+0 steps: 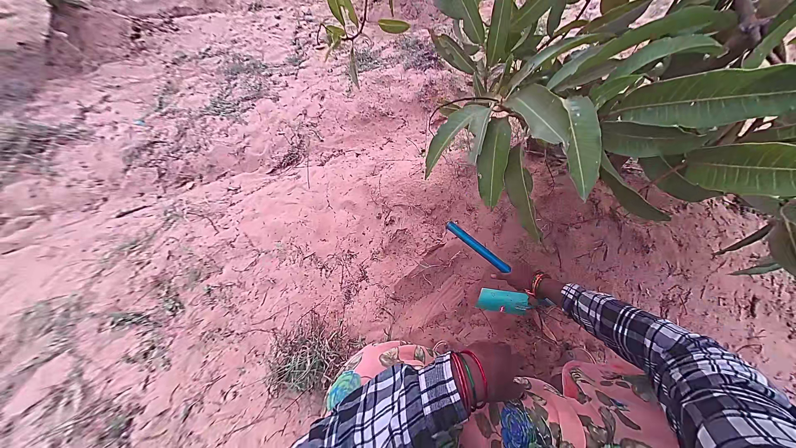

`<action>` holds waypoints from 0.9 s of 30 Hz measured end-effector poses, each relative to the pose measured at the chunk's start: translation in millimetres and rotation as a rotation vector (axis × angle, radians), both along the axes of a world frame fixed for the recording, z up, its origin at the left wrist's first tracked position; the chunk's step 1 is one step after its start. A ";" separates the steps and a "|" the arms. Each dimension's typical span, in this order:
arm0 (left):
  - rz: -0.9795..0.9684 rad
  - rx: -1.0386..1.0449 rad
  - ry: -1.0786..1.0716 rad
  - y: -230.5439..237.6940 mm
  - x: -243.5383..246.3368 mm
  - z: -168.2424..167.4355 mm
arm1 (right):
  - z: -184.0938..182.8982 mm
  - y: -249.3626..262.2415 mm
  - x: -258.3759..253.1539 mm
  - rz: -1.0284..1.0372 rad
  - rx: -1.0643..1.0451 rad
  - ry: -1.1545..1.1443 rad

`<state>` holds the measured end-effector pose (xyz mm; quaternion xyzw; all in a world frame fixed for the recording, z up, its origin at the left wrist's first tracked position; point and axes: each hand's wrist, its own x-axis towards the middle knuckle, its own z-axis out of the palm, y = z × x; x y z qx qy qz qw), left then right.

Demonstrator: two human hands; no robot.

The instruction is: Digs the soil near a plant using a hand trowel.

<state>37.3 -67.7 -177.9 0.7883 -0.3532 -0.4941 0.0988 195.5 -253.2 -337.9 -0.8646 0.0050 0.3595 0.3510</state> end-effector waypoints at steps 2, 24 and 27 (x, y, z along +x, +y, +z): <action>0.017 -0.051 -0.035 7.1 -5.2 -8.1 | -27.9 14.8 -41.2 0.035 -0.016 0.112; 0.009 0.088 0.100 -9.0 5.1 13.0 | -82.0 9.8 60.1 -0.242 0.024 -0.178; 0.024 0.034 0.089 -2.8 13.3 11.1 | -55.6 -14.9 83.4 -0.131 0.166 -0.992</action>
